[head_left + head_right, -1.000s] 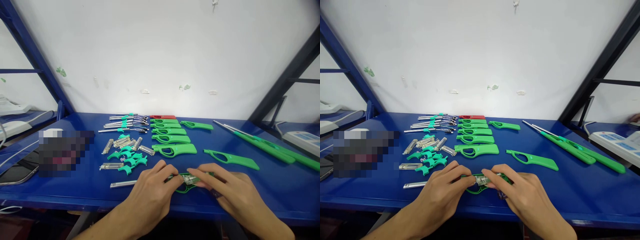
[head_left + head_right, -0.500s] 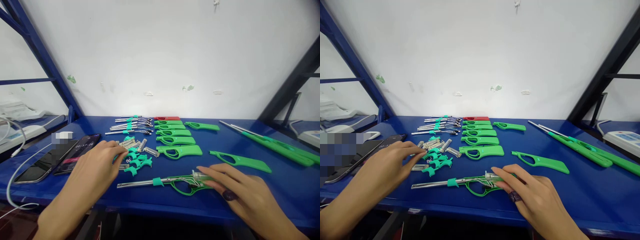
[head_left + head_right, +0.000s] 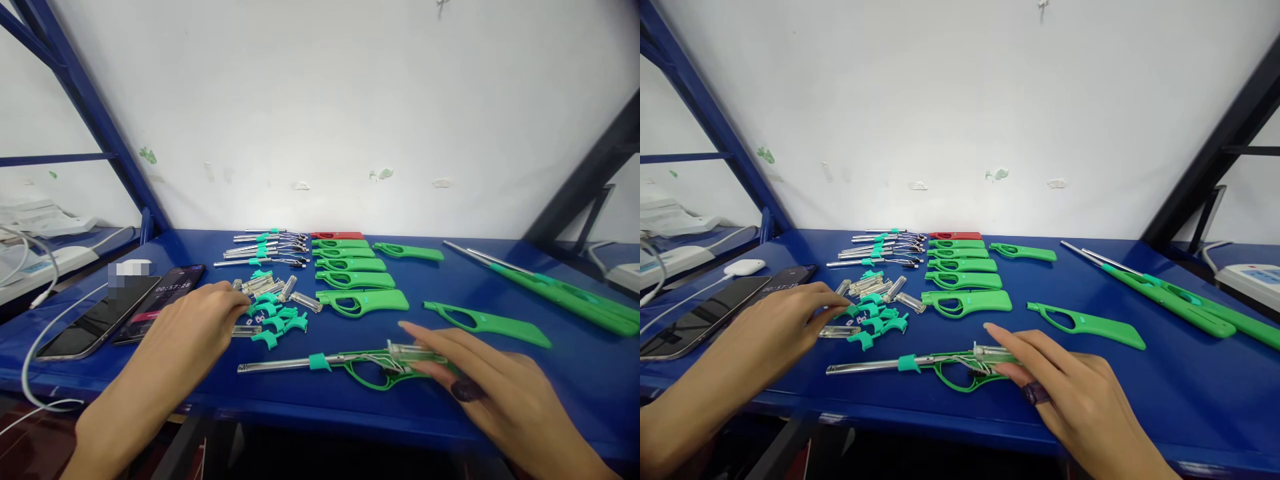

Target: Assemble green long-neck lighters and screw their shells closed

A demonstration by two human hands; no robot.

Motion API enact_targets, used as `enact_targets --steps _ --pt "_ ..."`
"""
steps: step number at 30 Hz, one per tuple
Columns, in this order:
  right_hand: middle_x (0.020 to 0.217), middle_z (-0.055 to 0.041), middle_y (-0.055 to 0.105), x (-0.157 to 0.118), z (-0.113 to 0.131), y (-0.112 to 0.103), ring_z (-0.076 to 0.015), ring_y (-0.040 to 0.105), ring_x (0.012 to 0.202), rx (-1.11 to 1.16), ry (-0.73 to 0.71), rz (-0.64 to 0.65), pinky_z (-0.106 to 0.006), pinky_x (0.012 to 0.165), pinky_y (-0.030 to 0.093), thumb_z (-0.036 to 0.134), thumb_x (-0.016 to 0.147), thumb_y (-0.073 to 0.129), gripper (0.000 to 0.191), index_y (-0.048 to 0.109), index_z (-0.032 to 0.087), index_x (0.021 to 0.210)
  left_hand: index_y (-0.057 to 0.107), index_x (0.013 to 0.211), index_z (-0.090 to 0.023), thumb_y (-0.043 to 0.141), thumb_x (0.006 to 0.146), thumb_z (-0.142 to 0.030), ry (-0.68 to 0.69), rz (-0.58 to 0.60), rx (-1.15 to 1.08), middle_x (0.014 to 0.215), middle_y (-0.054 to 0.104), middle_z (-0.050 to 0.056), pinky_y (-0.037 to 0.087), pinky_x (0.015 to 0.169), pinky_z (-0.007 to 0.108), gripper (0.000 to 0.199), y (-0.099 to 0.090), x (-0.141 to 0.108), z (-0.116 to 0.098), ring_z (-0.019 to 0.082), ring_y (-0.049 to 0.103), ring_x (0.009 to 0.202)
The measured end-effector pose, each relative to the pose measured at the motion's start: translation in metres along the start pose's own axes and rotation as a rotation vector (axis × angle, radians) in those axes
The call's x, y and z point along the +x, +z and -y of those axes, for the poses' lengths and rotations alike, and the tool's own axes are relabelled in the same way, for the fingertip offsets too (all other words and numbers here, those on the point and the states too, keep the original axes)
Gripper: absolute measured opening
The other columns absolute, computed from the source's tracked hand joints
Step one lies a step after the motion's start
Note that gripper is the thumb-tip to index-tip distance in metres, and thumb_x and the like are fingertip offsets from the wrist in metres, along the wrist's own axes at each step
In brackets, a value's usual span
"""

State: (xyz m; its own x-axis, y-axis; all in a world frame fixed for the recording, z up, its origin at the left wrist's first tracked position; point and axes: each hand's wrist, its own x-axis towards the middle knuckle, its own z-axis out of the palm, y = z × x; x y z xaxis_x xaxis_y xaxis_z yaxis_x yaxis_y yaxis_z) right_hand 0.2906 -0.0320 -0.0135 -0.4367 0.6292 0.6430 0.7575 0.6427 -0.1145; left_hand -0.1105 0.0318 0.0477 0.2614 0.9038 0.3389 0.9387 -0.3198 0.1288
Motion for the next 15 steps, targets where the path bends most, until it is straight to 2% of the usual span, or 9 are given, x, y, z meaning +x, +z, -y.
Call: enact_targets --steps 3,5,6,7,9,11,15 --pt "0.116 0.0030 0.085 0.001 0.007 0.003 -0.0098 0.084 0.082 0.010 -0.015 -0.014 -0.020 0.069 0.058 0.022 0.116 0.056 0.058 0.045 0.038 0.170 0.081 0.115 -0.025 0.050 0.113 -0.038 0.104 -0.072 -0.062 0.116 0.081 0.009 0.059 0.085 0.048 0.034 0.003 -0.009 -0.032 0.035 0.077 0.104" --pt "0.117 0.0023 0.086 0.002 0.013 0.007 -0.0107 0.085 0.085 0.008 -0.060 -0.019 -0.020 0.072 0.060 0.020 0.115 0.060 0.062 0.043 0.037 0.172 0.071 0.140 -0.030 0.053 0.117 -0.041 0.275 -0.131 -0.185 0.129 0.078 0.005 0.063 0.090 0.042 0.032 0.007 -0.019 -0.059 0.028 0.078 0.110" --pt "0.119 0.0018 0.087 0.002 0.016 0.009 -0.0114 0.085 0.088 0.002 -0.100 -0.020 -0.020 0.074 0.061 0.019 0.114 0.061 0.064 0.042 0.035 0.173 0.064 0.150 -0.030 0.052 0.119 -0.045 0.366 -0.135 -0.207 0.136 0.076 0.005 0.064 0.090 0.039 0.036 0.010 -0.024 -0.073 0.026 0.077 0.113" --pt "0.121 0.0013 0.087 0.002 0.018 0.010 -0.0122 0.086 0.092 -0.004 -0.148 -0.019 -0.020 0.077 0.062 0.019 0.114 0.061 0.065 0.041 0.034 0.173 0.061 0.151 -0.029 0.046 0.120 -0.047 0.453 -0.142 -0.208 0.137 0.075 0.006 0.066 0.087 0.038 0.039 0.013 -0.028 -0.085 0.025 0.077 0.114" --pt "0.122 0.0005 0.087 0.002 0.018 0.013 -0.0133 0.086 0.096 -0.026 -0.224 -0.017 -0.021 0.080 0.064 0.019 0.114 0.060 0.063 0.044 0.033 0.173 0.064 0.143 -0.024 0.039 0.122 -0.043 0.582 -0.173 -0.212 0.123 0.079 0.005 0.065 0.074 0.036 0.037 0.019 -0.034 -0.105 0.025 0.078 0.102" --pt "0.122 -0.0002 0.088 0.002 0.016 0.014 -0.0135 0.087 0.097 -0.054 -0.262 -0.006 -0.021 0.080 0.065 0.019 0.114 0.057 0.057 0.050 0.032 0.170 0.068 0.129 -0.021 0.040 0.122 -0.032 0.625 -0.189 -0.194 0.108 0.080 0.003 0.063 0.067 0.036 0.031 0.024 -0.036 -0.118 0.024 0.076 0.090" --pt "0.122 0.0003 0.088 0.000 0.014 0.010 -0.0127 0.087 0.093 -0.092 -0.271 -0.029 -0.020 0.078 0.064 0.021 0.113 0.057 0.048 0.062 0.033 0.159 0.069 0.108 -0.020 0.045 0.119 -0.022 0.627 -0.225 -0.187 0.098 0.078 0.002 0.062 0.067 0.036 0.027 0.024 -0.032 -0.120 0.023 0.073 0.085"
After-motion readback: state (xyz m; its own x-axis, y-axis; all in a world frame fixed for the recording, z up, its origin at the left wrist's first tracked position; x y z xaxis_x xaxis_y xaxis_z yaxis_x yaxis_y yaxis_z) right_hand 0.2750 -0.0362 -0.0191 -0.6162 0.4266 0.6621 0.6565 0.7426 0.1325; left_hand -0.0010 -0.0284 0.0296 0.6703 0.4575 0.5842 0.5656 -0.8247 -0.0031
